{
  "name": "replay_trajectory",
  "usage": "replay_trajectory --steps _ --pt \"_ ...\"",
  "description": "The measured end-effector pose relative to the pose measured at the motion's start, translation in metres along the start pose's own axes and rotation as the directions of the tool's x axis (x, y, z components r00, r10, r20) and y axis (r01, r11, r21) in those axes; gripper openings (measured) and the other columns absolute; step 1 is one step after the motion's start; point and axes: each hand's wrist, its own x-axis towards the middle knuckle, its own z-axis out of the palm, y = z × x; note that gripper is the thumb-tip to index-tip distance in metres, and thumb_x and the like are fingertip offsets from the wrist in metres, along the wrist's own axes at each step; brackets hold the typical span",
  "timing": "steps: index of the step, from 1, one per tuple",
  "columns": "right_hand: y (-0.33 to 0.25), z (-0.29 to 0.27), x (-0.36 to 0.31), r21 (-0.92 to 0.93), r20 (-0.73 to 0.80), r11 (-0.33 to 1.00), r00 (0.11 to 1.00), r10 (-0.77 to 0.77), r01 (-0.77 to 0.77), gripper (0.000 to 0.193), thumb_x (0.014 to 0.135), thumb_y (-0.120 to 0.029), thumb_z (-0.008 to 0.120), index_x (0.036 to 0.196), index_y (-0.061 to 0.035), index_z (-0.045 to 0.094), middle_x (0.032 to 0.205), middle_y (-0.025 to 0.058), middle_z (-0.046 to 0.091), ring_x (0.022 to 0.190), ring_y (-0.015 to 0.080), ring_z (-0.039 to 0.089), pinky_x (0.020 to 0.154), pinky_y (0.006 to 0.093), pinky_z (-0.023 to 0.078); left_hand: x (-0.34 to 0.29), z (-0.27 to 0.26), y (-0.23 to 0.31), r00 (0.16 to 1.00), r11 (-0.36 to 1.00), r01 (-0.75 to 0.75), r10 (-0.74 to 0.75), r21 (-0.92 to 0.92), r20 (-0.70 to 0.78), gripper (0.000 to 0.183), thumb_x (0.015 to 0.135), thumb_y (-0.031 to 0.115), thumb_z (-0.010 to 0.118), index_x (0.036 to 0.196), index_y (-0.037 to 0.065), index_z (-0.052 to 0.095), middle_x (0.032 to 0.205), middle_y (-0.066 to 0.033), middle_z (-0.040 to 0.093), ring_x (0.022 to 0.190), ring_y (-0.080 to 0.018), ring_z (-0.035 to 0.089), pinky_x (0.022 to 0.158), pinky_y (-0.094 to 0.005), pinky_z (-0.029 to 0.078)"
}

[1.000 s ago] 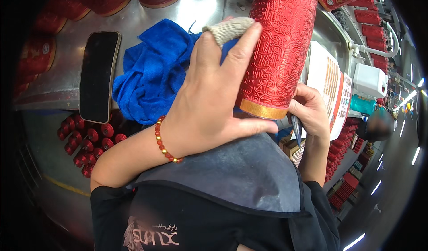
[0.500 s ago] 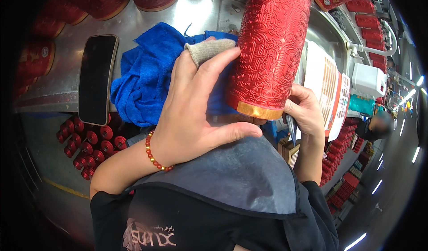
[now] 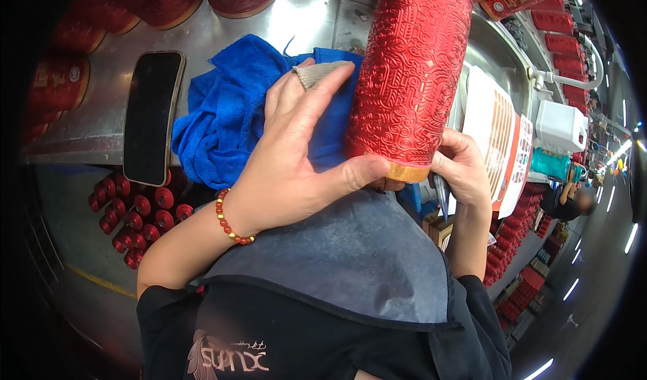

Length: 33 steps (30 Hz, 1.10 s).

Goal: The person applies gold labels to red cylindrical cans. They wipe the can surface with a blue cloth, align and press the label, and smooth it with a plastic scraper. The process is repeated for multiple cans on a stainless steel workbench.

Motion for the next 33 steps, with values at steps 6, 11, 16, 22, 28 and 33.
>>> replay_trajectory --steps 6,11,16,22,28,33 --pt "0.001 0.000 0.001 -0.001 0.000 1.000 1.000 -0.011 0.011 0.017 0.091 -0.007 0.079 0.084 -0.0009 0.065 0.089 0.0008 0.062 0.079 0.0075 0.058 0.072 0.0238 0.047 0.002 0.003 0.000 0.999 1.000 -0.013 0.012 0.017 0.035 0.086 0.092 0.048 0.076 0.156 0.002 0.041 0.159 -0.0165 0.041 0.153 -0.0381 0.025 0.125 -0.0488 0.015" --pt "0.004 -0.003 0.000 -0.030 0.000 0.999 1.000 -0.012 0.012 0.018 0.092 -0.008 0.079 0.083 -0.0019 0.064 0.088 -0.0007 0.062 0.077 0.0058 0.057 0.069 0.0232 0.045 -0.001 0.006 -0.001 0.999 0.996 -0.047 0.046 0.072 0.019 0.090 0.090 0.045 0.079 0.156 0.001 0.039 0.159 -0.0178 0.040 0.152 -0.0387 0.025 0.124 -0.0487 0.017" --pt "0.002 0.000 0.001 -0.025 0.009 0.999 1.000 -0.029 0.030 0.019 0.092 -0.008 0.079 0.082 -0.0024 0.063 0.087 -0.0012 0.062 0.077 0.0050 0.057 0.069 0.0234 0.046 0.006 0.017 0.024 0.999 0.997 -0.005 0.008 0.076 -0.042 0.092 0.087 0.037 0.083 0.156 -0.002 0.036 0.155 -0.0207 0.041 0.146 -0.0372 0.032 0.122 -0.0474 0.021" --pt "0.003 -0.001 0.001 -0.006 0.007 1.000 1.000 -0.018 0.018 0.020 0.092 -0.008 0.079 0.082 -0.0028 0.063 0.088 -0.0018 0.062 0.079 0.0044 0.057 0.070 0.0232 0.047 0.007 0.021 0.021 0.997 0.997 -0.003 0.008 0.071 -0.070 0.091 0.087 0.035 0.082 0.155 -0.004 0.036 0.151 -0.0209 0.043 0.142 -0.0346 0.037 0.121 -0.0447 0.023" --pt "0.006 -0.003 0.003 -0.021 0.025 0.999 0.999 -0.042 0.042 0.021 0.091 -0.009 0.080 0.081 -0.0030 0.063 0.087 -0.0030 0.059 0.075 0.0033 0.054 0.067 0.0224 0.043 0.005 0.018 0.017 1.000 0.999 -0.009 0.010 0.044 -0.023 0.089 0.090 0.036 0.080 0.156 -0.004 0.035 0.153 -0.0217 0.040 0.144 -0.0335 0.035 0.121 -0.0432 0.022" --pt "0.007 -0.003 0.004 -0.021 0.042 0.998 0.997 -0.060 0.061 0.021 0.092 -0.009 0.080 0.082 -0.0030 0.063 0.086 -0.0032 0.059 0.075 0.0032 0.055 0.067 0.0219 0.044 0.003 0.017 0.020 0.999 0.998 -0.032 0.033 0.054 -0.002 0.086 0.095 0.035 0.075 0.157 -0.005 0.032 0.156 -0.0215 0.038 0.145 -0.0328 0.033 0.122 -0.0430 0.020"
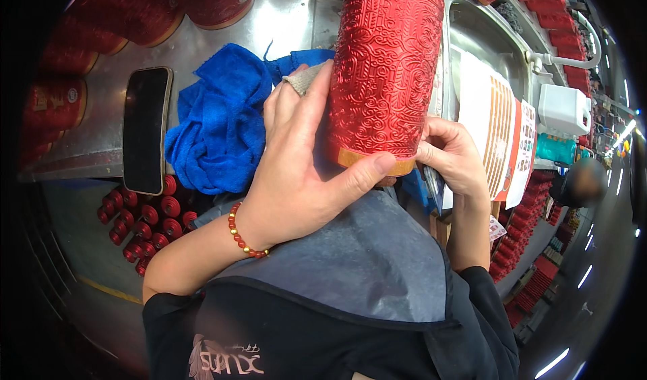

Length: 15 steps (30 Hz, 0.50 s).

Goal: The person applies gold labels to red cylindrical cans. They wipe the can surface with a blue cloth, align and press the label, and smooth it with a plastic scraper. The process is repeated for multiple cans on a stainless steel workbench.

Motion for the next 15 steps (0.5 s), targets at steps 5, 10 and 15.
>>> replay_trajectory --steps 5,10,15 --pt "0.000 0.003 -0.001 0.051 -0.015 0.999 1.000 0.010 -0.009 0.019 0.092 -0.008 0.079 0.084 -0.0020 0.063 0.086 -0.0020 0.062 0.077 0.0044 0.061 0.069 0.0217 0.048 -0.004 0.006 -0.011 0.996 0.997 -0.060 0.058 -0.038 -0.061 0.079 0.100 0.035 0.068 0.155 -0.009 0.032 0.149 -0.0241 0.042 0.139 -0.0368 0.036 0.120 -0.0460 0.021" --pt "-0.002 0.002 0.000 0.064 0.002 0.998 1.000 0.001 -0.001 0.019 0.093 -0.009 0.078 0.084 -0.0011 0.064 0.085 -0.0006 0.063 0.077 0.0057 0.063 0.070 0.0227 0.051 -0.011 0.006 -0.022 0.993 0.995 -0.101 0.100 -0.011 -0.069 0.066 0.106 0.029 0.058 0.155 -0.008 0.035 0.150 -0.0231 0.046 0.140 -0.0384 0.037 0.119 -0.0472 0.021" --pt "-0.001 0.003 0.000 0.029 -0.003 0.999 1.000 -0.023 0.023 0.020 0.093 -0.009 0.078 0.083 -0.0012 0.063 0.084 -0.0001 0.064 0.075 0.0060 0.063 0.068 0.0229 0.050 -0.020 0.004 -0.020 0.991 0.998 -0.066 0.065 -0.001 -0.114 0.057 0.104 0.022 0.058 0.153 -0.003 0.043 0.149 -0.0213 0.050 0.138 -0.0378 0.042 0.119 -0.0474 0.023"
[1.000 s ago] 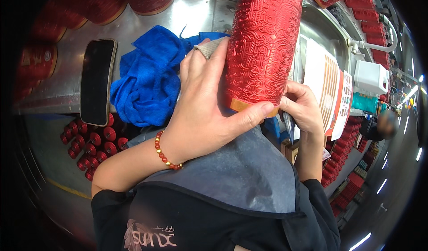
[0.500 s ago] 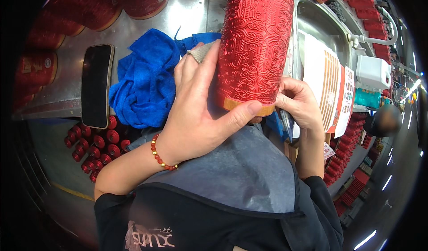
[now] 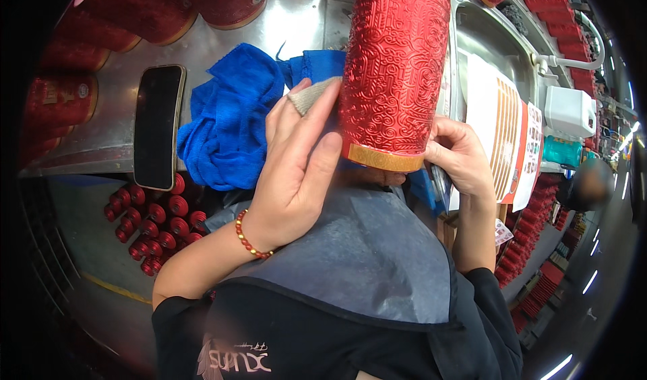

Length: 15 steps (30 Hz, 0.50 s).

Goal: The person applies gold labels to red cylindrical cans. They wipe the can surface with a blue cloth, align and press the label, and smooth it with a plastic scraper. The process is repeated for multiple cans on a stainless steel workbench.

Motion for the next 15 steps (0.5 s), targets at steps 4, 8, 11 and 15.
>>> replay_trajectory --steps 4,8,11,15 --pt "0.003 -0.001 -0.001 -0.046 -0.011 0.998 0.999 -0.032 0.032 0.021 0.092 -0.009 0.079 0.082 -0.0022 0.062 0.084 -0.0005 0.063 0.073 0.0051 0.061 0.065 0.0222 0.047 -0.002 -0.008 0.015 0.972 0.973 -0.187 0.203 0.132 -0.119 0.045 0.095 0.007 0.065 0.138 -0.003 0.061 0.138 -0.0223 0.061 0.119 -0.0378 0.058 0.105 -0.0439 0.044" --pt "0.002 0.002 -0.002 -0.001 -0.022 1.000 1.000 -0.015 0.015 0.022 0.092 -0.011 0.080 0.081 -0.0029 0.062 0.084 -0.0010 0.063 0.071 0.0038 0.058 0.063 0.0216 0.045 -0.010 -0.011 0.013 0.896 0.864 -0.421 0.443 0.276 -0.018 0.041 0.082 0.006 0.076 0.123 0.001 0.073 0.125 -0.0180 0.069 0.108 -0.0330 0.066 0.089 -0.0391 0.057" --pt "0.003 0.003 -0.001 -0.002 -0.027 1.000 0.999 -0.023 0.023 0.022 0.092 -0.011 0.080 0.081 -0.0037 0.062 0.081 -0.0026 0.062 0.069 0.0023 0.056 0.061 0.0208 0.042 -0.007 -0.007 0.015 0.811 0.749 -0.551 0.584 0.368 0.024 0.040 0.073 0.005 0.076 0.113 0.003 0.078 0.115 -0.0105 0.071 0.112 -0.0317 0.065 0.086 -0.0373 0.061" --pt "0.001 -0.003 0.000 -0.069 -0.012 0.998 1.000 0.005 -0.006 0.021 0.092 -0.012 0.080 0.081 -0.0056 0.063 0.075 -0.0063 0.059 0.066 0.0000 0.049 0.058 0.0202 0.037 0.005 0.004 0.022 0.739 0.646 -0.635 0.667 0.423 0.092 0.036 0.071 0.009 0.070 0.105 0.007 0.081 0.106 -0.0035 0.070 0.118 -0.0285 0.063 0.093 -0.0404 0.060"
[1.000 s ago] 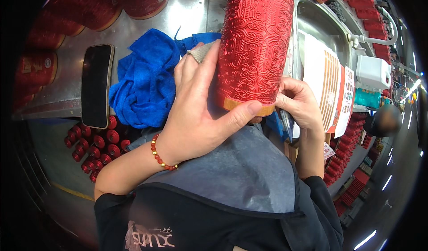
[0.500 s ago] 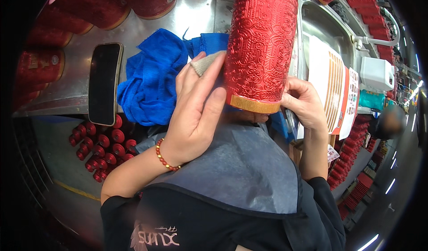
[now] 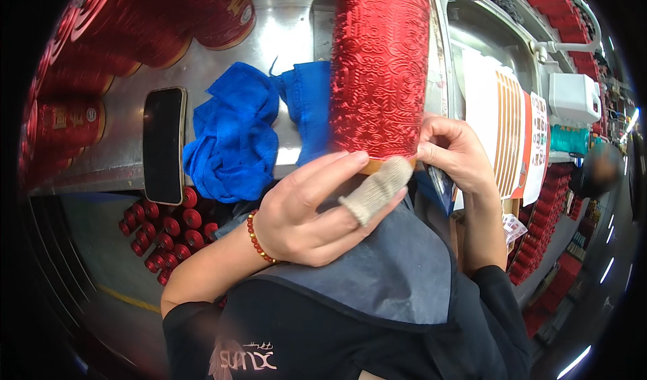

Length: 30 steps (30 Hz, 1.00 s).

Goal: The person applies gold labels to red cylindrical cans. They wipe the can surface with a blue cloth, align and press the label, and smooth it with a plastic scraper. The process is repeated for multiple cans on a stainless steel workbench.

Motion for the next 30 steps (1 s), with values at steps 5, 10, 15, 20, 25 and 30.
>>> replay_trajectory --steps 5,10,15,20,25,30 --pt "-0.011 0.010 -0.003 0.002 0.001 0.998 0.998 -0.068 0.068 0.021 0.092 -0.014 0.081 0.080 -0.0071 0.065 0.072 -0.0087 0.054 0.064 -0.0002 0.041 0.056 0.0211 0.031 0.033 0.015 -0.010 0.994 0.995 0.042 -0.051 0.088 0.100 0.049 0.074 0.022 0.084 0.121 0.009 0.077 0.129 -0.0095 0.069 0.130 -0.0390 0.056 0.104 -0.0478 0.052" --pt "-0.022 0.013 -0.013 0.001 -0.017 0.993 0.993 -0.119 0.119 0.023 0.090 -0.015 0.083 0.077 -0.0065 0.065 0.071 -0.0089 0.051 0.062 0.0003 0.038 0.055 0.0218 0.028 0.030 0.014 -0.018 0.941 0.944 0.325 -0.317 -0.055 0.120 0.096 0.072 0.036 0.089 0.151 -0.001 0.048 0.155 -0.0222 0.048 0.144 -0.0440 0.044 0.115 -0.0458 0.043" --pt "-0.038 0.006 -0.015 -0.080 0.033 0.996 0.999 -0.030 0.033 0.023 0.088 -0.010 0.082 0.077 -0.0022 0.063 0.087 0.0019 0.059 0.073 0.0052 0.048 0.064 0.0230 0.036 0.020 0.017 -0.019 0.923 0.912 0.384 -0.375 -0.143 0.090 0.113 0.072 0.041 0.090 0.157 -0.006 0.034 0.159 -0.0258 0.042 0.143 -0.0398 0.046 0.118 -0.0430 0.038" --pt "-0.036 0.002 -0.011 -0.103 0.038 0.995 0.999 -0.002 0.006 0.024 0.087 -0.012 0.083 0.077 -0.0024 0.063 0.086 0.0004 0.059 0.072 0.0050 0.046 0.063 0.0235 0.035 0.014 0.009 -0.014 0.902 0.895 0.427 -0.412 -0.131 0.125 0.096 0.077 0.037 0.089 0.151 -0.006 0.045 0.154 -0.0288 0.046 0.139 -0.0427 0.050 0.115 -0.0449 0.041" --pt "-0.034 0.003 -0.004 -0.131 0.080 0.991 0.997 0.009 0.001 0.025 0.087 -0.013 0.083 0.077 -0.0028 0.062 0.085 -0.0019 0.058 0.071 0.0042 0.045 0.063 0.0235 0.034 0.001 -0.013 0.003 0.981 0.991 0.131 -0.129 -0.005 0.143 0.034 0.086 0.024 0.081 0.114 0.004 0.078 0.117 -0.0125 0.074 0.115 -0.0333 0.064 0.093 -0.0415 0.059" --pt "-0.038 0.003 -0.006 -0.104 0.102 0.995 0.995 0.009 0.002 0.026 0.088 -0.014 0.083 0.077 -0.0032 0.062 0.084 -0.0027 0.057 0.071 0.0036 0.045 0.062 0.0226 0.034 0.024 0.005 -0.004 0.992 0.996 -0.072 0.076 -0.046 0.105 0.026 0.077 0.015 0.083 0.102 0.007 0.081 0.103 -0.0056 0.074 0.112 -0.0292 0.063 0.088 -0.0421 0.061"
